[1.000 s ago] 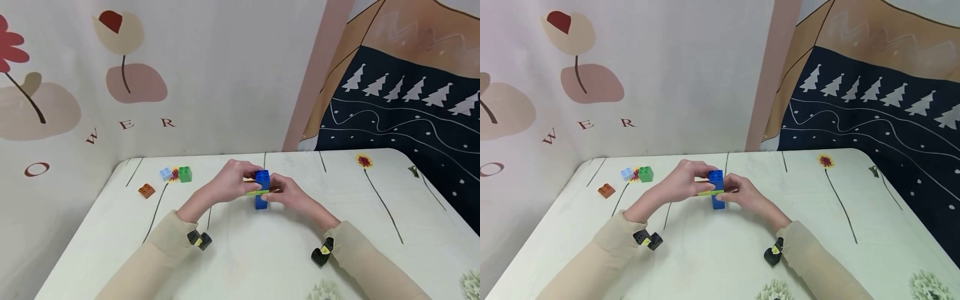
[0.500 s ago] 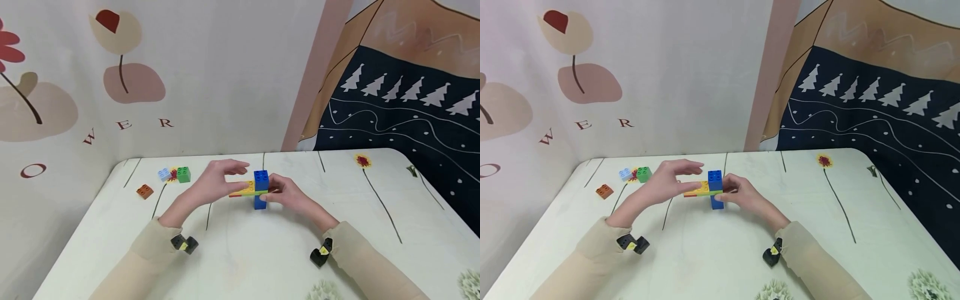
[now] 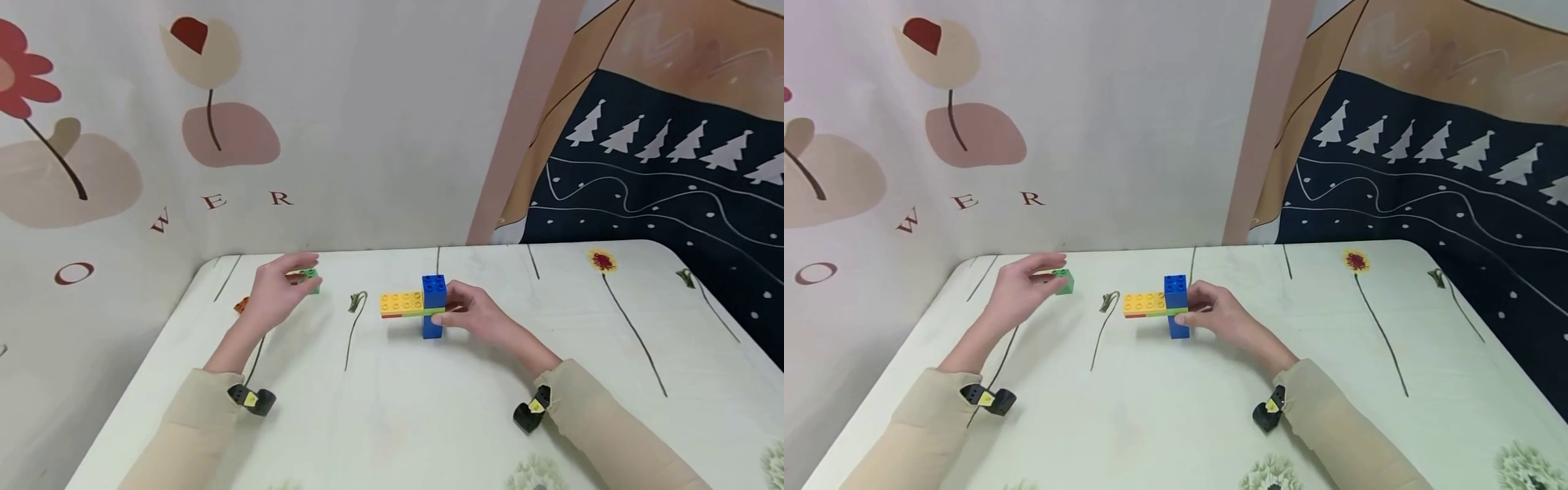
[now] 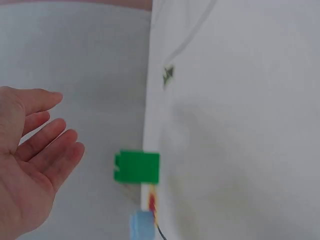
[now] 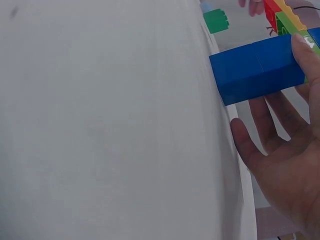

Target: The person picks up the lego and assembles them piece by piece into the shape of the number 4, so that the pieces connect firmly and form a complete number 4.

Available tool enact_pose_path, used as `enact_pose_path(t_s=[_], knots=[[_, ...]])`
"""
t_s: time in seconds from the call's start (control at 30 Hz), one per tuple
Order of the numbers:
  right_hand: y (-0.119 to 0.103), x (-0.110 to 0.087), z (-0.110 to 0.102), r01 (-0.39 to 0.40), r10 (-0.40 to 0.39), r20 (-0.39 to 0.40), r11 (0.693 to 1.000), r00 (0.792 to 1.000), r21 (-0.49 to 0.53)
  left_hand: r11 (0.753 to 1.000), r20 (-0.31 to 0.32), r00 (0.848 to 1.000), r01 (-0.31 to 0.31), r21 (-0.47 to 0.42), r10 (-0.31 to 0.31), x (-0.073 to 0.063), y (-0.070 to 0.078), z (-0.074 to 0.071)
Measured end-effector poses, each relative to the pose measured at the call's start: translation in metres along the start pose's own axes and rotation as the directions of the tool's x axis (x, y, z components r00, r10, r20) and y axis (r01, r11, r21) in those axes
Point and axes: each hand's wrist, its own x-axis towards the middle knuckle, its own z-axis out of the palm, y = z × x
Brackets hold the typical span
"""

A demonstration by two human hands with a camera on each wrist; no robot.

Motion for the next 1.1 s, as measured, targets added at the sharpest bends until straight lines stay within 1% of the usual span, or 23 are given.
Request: enact_pose_path(t_s=[0.1,0.2,0.4,0.5,0.63,0.83,0.97,1.1], knots=[[0.001,-0.001,0.0,0.011,-0.011,0.003,1.0,1.0,-0.004,0.999,-0.002,0.999,0.047,0.007,-0.047,-0.001,-0.015,-0.005],[0.001,0.0,-0.003,0.027,-0.027,0.007,1.0,1.0,-0.005,0.997,0.005,0.997,0.077,0.002,-0.077,0.003,-0.027,-0.006],[0.003,-0.001,-0.005,0.032,-0.032,-0.004,1.0,0.999,-0.001,0.992,0.035,0.991,0.129,0.013,-0.129,0.012,-0.042,0.0],[0.004,0.0,-0.003,0.029,-0.029,0.006,1.0,1.0,-0.003,0.988,0.047,0.987,0.152,0.036,-0.153,0.013,-0.047,0.002],[0.004,0.0,-0.002,0.017,-0.017,0.008,1.0,1.0,-0.011,0.985,0.068,0.983,0.168,0.046,-0.171,0.014,-0.053,0.004],[0.001,-0.001,-0.004,0.018,-0.018,-0.001,1.0,1.0,-0.016,0.979,0.088,0.975,0.204,0.014,-0.205,0.016,-0.058,0.01],[0.001,-0.001,-0.004,0.036,-0.036,0.01,0.999,0.999,-0.007,0.978,0.094,0.973,0.21,0.013,-0.211,0.018,-0.061,0.013],[0.003,0.0,-0.002,0.045,-0.045,0.016,0.999,0.999,-0.001,0.977,0.098,0.972,0.213,0.023,-0.214,0.018,-0.062,0.012]])
